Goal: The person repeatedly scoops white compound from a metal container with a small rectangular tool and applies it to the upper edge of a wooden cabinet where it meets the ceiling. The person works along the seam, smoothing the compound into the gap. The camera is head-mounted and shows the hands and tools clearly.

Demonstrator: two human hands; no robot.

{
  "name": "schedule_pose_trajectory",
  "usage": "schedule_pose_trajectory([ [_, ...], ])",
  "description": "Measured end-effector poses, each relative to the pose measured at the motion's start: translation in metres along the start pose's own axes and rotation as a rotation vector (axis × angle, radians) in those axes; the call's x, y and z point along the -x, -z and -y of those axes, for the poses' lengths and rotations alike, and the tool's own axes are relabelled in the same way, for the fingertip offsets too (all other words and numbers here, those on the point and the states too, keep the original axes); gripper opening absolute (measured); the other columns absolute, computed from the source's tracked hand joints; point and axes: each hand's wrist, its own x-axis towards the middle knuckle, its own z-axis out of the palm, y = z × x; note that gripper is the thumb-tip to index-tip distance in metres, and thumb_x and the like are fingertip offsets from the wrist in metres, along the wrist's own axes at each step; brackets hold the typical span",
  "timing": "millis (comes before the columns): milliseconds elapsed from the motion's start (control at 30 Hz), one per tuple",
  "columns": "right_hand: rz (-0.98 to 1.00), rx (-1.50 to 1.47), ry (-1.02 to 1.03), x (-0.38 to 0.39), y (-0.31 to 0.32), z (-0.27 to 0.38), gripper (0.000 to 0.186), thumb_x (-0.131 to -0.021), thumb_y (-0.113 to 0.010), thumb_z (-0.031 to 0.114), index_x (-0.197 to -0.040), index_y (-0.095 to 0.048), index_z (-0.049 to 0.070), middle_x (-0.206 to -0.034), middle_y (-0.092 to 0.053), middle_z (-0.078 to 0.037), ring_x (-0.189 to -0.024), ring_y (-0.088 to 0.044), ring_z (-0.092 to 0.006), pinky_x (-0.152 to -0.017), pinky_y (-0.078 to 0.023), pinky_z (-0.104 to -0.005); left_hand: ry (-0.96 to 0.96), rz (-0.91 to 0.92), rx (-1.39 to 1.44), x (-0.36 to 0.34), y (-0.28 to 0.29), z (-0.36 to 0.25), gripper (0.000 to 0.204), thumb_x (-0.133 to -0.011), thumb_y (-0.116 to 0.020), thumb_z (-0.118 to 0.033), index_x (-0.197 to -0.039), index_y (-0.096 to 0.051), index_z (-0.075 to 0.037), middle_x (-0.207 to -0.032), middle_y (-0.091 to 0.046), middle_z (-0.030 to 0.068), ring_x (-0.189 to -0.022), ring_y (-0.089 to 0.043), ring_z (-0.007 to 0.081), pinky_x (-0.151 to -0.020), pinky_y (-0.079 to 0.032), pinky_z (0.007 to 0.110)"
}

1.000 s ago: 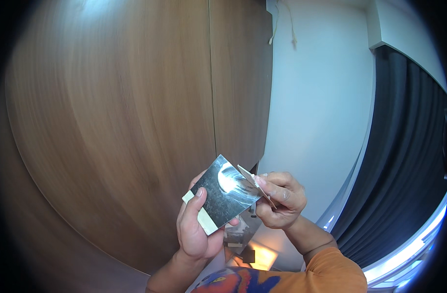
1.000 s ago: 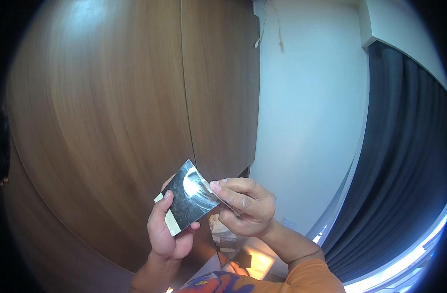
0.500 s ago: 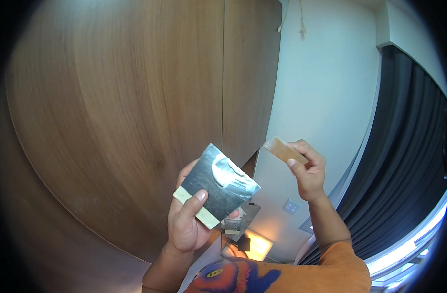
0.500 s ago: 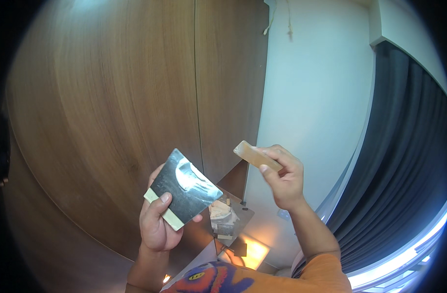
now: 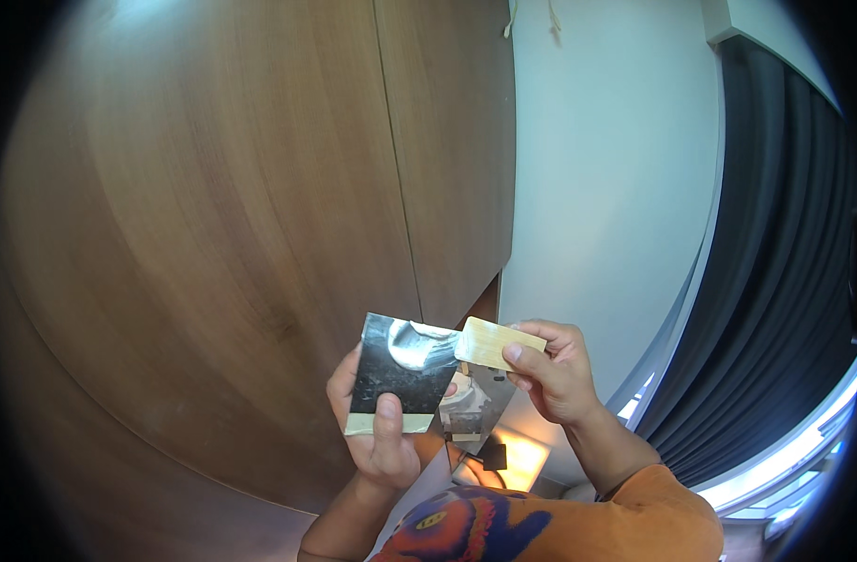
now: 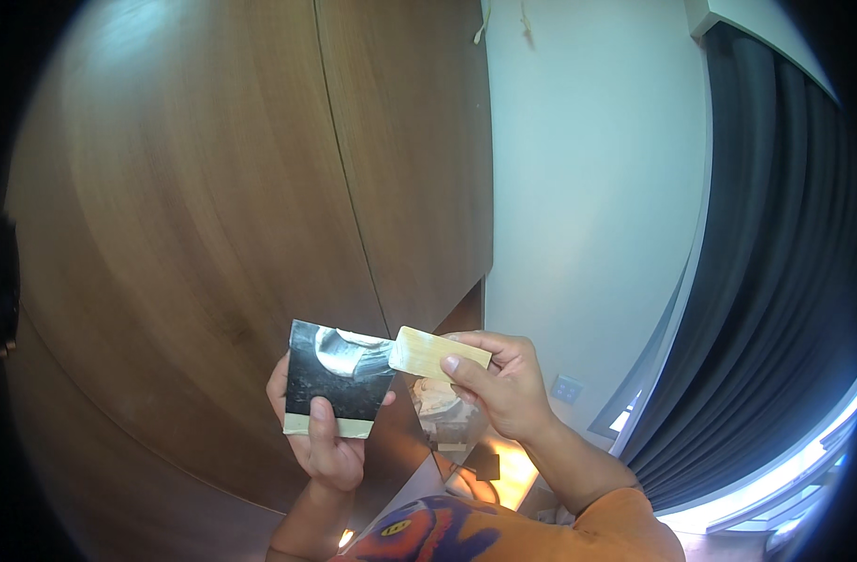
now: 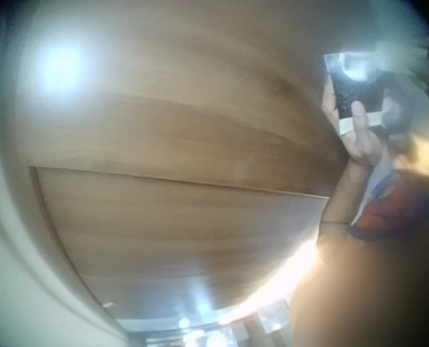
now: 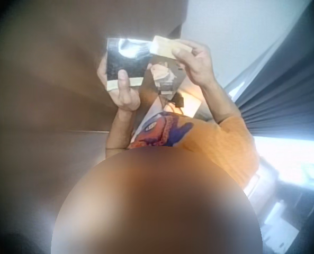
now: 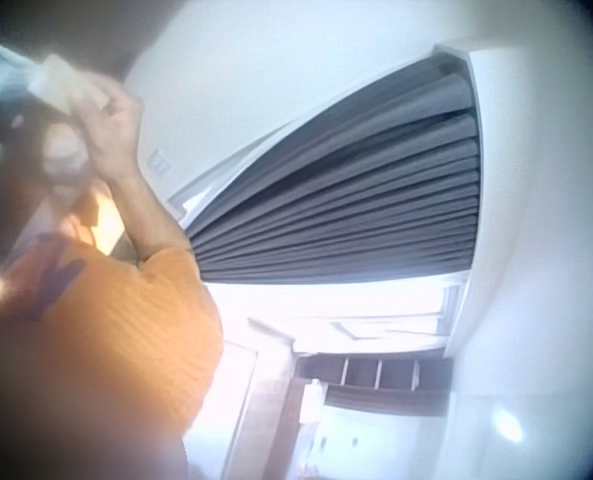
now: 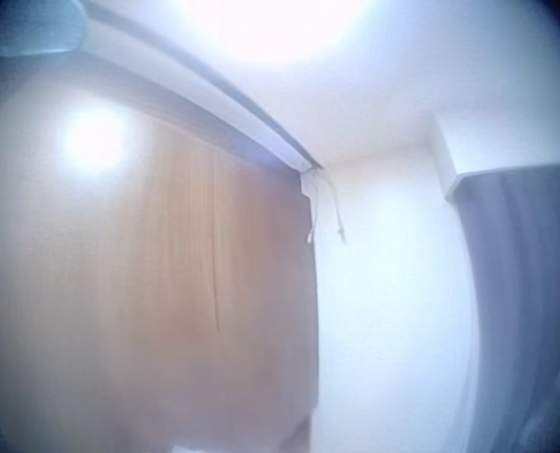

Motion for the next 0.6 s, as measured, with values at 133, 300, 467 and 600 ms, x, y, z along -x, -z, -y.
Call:
schedule_pose_trajectory([
  [133, 0.027, 0.012, 0.012, -0.008, -0.016, 0.012, 0.015, -0.095, -0.07, 0.004, -0.107, -0.072, -0.005, -0.086, -0.07, -0.009, -0.06, -0.053, -0.0079, -0.052, -0.043, -0.0228, -0.097, 0.156, -0.152, -0.008, 0.012, 0.002, 0.052, -0.104, -0.044, -0.017, -0.149, -0.026, 0.001, -0.132, -0.054, 0.029, -0.105, -0.069, 0.0327, -0.084, -0.064, 0.044],
  [300, 0.06, 0.058, 0.035, -0.018, -0.04, 0.025, 0.016, -0.095, -0.071, 0.006, -0.105, -0.072, -0.006, -0.083, -0.069, -0.008, -0.058, -0.052, -0.0073, -0.052, -0.042, -0.0226, -0.213, 0.339, -0.334, -0.024, 0.032, -0.004, 0.051, -0.103, -0.044, -0.008, -0.15, -0.029, 0.001, -0.129, -0.058, 0.0289, -0.101, -0.07, 0.0306, -0.088, -0.061, 0.042],
  [467, 0.154, 0.036, 0.013, -0.022, -0.043, 0.025, 0.023, -0.098, -0.07, 0.006, -0.117, -0.071, -0.007, -0.09, -0.07, -0.007, -0.064, -0.056, -0.0064, -0.056, -0.045, -0.0214, -0.3, 0.338, -0.372, -0.031, 0.041, -0.007, 0.048, -0.097, -0.055, 0.003, -0.144, -0.046, 0.005, -0.118, -0.066, 0.0258, -0.098, -0.068, 0.0336, -0.085, -0.056, 0.043],
  [600, 0.112, -0.037, -0.073, -0.024, -0.039, 0.018, 0.023, -0.097, -0.071, 0.007, -0.115, -0.071, -0.006, -0.088, -0.07, -0.007, -0.062, -0.055, -0.0065, -0.056, -0.045, -0.0214, -0.355, 0.336, -0.564, -0.032, 0.038, -0.006, 0.049, -0.095, -0.056, 0.004, -0.144, -0.047, 0.003, -0.118, -0.065, 0.0265, -0.099, -0.068, 0.0349, -0.085, -0.056, 0.042],
])
